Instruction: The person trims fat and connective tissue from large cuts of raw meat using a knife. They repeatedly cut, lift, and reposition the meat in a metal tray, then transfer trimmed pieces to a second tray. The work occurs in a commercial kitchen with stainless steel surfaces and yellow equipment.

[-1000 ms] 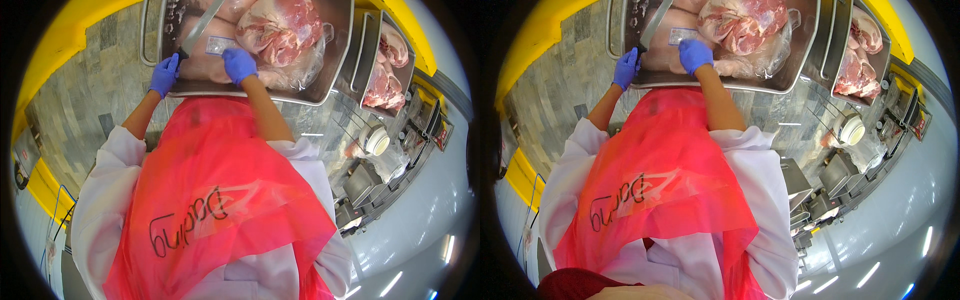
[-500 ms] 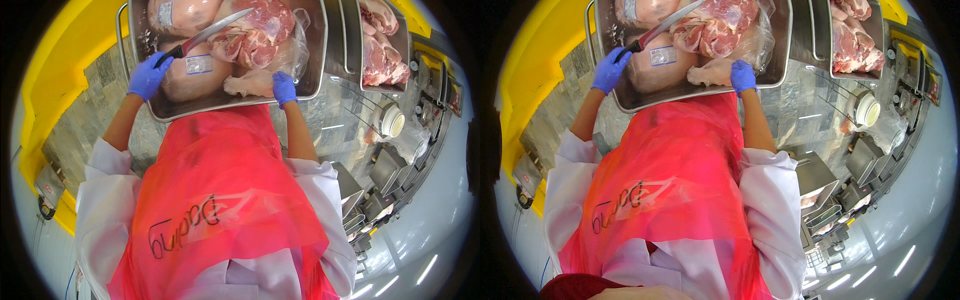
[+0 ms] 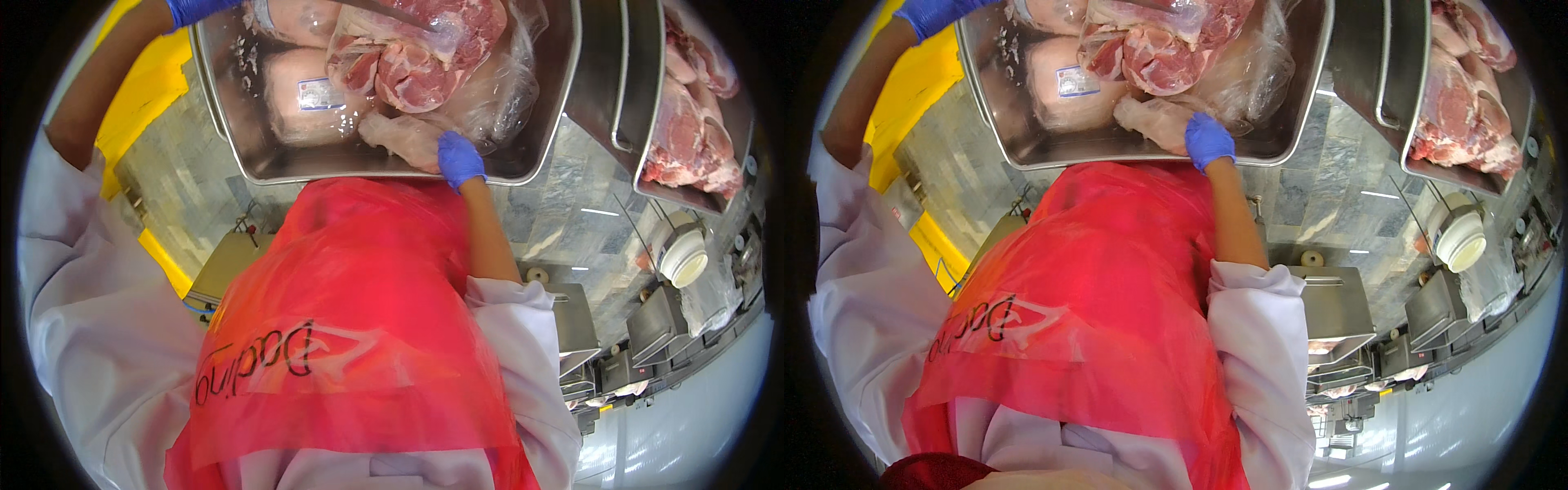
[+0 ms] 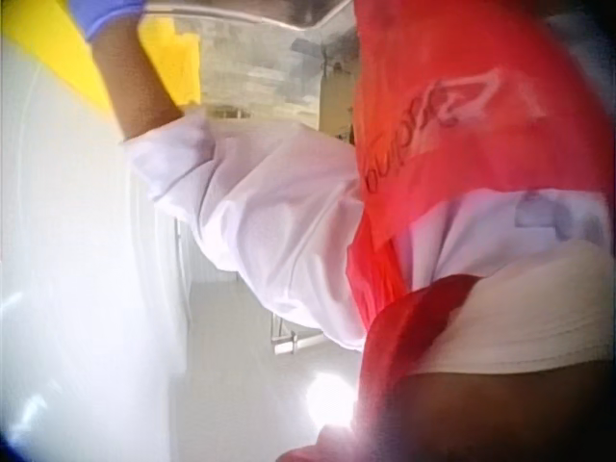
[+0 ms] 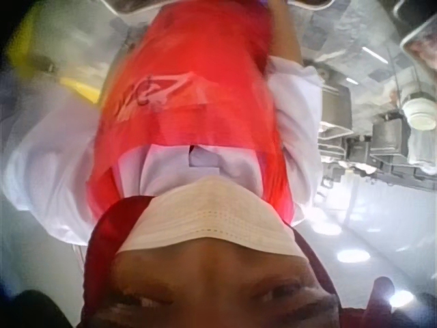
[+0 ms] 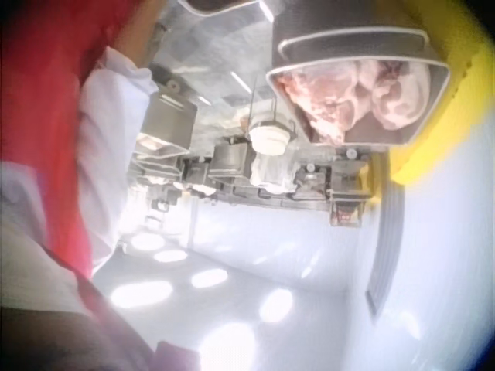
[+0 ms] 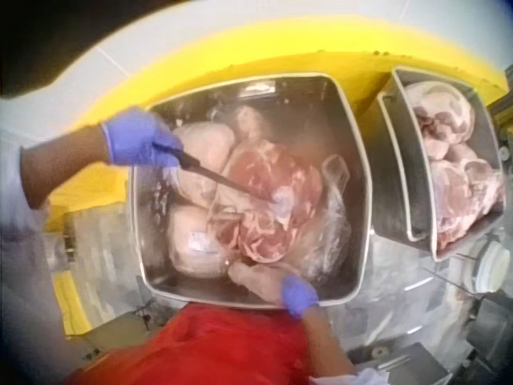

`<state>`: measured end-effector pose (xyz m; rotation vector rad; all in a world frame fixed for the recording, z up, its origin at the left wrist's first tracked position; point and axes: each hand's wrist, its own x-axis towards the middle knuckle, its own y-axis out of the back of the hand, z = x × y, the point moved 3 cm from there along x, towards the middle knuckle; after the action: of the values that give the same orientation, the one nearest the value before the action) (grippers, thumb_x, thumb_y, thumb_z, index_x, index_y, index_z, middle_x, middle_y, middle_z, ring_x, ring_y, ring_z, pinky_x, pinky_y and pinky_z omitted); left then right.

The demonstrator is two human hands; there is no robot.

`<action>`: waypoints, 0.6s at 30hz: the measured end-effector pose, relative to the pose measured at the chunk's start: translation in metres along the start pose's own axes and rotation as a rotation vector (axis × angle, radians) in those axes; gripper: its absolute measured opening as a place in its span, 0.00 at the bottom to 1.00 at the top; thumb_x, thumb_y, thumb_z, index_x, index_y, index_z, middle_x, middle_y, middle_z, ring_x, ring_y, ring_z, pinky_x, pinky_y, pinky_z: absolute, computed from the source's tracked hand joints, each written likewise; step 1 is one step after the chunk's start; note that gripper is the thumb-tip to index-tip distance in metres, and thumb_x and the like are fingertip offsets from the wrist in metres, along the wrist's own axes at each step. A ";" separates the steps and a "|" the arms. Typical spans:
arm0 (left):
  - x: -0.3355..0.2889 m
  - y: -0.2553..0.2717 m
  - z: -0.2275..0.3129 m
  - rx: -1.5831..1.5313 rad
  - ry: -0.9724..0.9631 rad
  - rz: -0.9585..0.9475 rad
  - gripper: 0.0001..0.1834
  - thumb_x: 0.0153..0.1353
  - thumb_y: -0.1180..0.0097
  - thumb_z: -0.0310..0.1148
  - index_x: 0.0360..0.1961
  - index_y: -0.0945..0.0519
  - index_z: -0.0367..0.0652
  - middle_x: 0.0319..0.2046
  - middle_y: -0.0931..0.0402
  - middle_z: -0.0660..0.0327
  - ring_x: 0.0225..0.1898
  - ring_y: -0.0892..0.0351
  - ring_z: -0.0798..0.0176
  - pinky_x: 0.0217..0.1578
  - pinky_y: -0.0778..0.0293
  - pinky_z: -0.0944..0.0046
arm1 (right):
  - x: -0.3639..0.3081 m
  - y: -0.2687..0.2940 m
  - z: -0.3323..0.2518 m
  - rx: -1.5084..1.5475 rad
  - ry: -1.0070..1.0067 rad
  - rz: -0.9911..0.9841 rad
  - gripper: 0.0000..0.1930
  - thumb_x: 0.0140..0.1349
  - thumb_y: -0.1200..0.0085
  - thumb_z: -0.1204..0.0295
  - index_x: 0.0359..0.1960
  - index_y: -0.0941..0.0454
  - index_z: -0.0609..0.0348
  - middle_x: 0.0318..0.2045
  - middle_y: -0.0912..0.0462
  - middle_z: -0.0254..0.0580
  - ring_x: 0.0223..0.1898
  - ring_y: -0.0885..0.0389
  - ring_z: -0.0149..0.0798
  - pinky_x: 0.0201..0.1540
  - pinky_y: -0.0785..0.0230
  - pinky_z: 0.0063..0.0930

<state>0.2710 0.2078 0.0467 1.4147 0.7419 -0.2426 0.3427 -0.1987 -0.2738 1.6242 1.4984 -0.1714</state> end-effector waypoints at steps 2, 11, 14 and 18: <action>0.016 0.016 -0.004 0.059 -0.119 0.096 0.14 0.61 0.38 0.49 0.42 0.14 0.55 0.35 0.16 0.57 0.37 0.17 0.47 0.38 0.22 0.52 | 0.003 0.007 0.011 0.034 -0.013 -0.020 0.19 0.69 0.59 0.58 0.43 0.21 0.59 0.45 0.19 0.63 0.47 0.21 0.66 0.51 0.29 0.55; 0.067 0.073 0.072 0.407 -0.144 -0.195 0.10 0.61 0.39 0.46 0.33 0.15 0.54 0.27 0.17 0.59 0.30 0.17 0.50 0.32 0.23 0.54 | 0.021 0.012 0.041 -0.007 -0.023 -0.204 0.20 0.68 0.61 0.59 0.44 0.20 0.60 0.47 0.19 0.64 0.49 0.21 0.66 0.54 0.29 0.54; 0.097 0.073 0.099 0.462 -0.108 -0.373 0.09 0.62 0.40 0.44 0.32 0.14 0.52 0.27 0.17 0.59 0.28 0.16 0.52 0.31 0.21 0.55 | 0.021 0.013 0.043 0.003 -0.030 -0.222 0.21 0.68 0.61 0.59 0.44 0.20 0.61 0.47 0.19 0.64 0.50 0.21 0.66 0.54 0.29 0.54; 0.131 0.067 0.126 0.557 -0.297 -0.249 0.10 0.60 0.40 0.41 0.32 0.13 0.49 0.28 0.16 0.57 0.29 0.15 0.51 0.34 0.18 0.54 | 0.020 0.022 0.039 0.020 -0.069 -0.212 0.21 0.68 0.61 0.59 0.43 0.20 0.62 0.46 0.19 0.65 0.49 0.21 0.66 0.54 0.29 0.54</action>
<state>0.4484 0.1352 0.0196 1.7532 0.6246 -0.8887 0.3836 -0.2070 -0.2985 1.4578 1.6178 -0.3577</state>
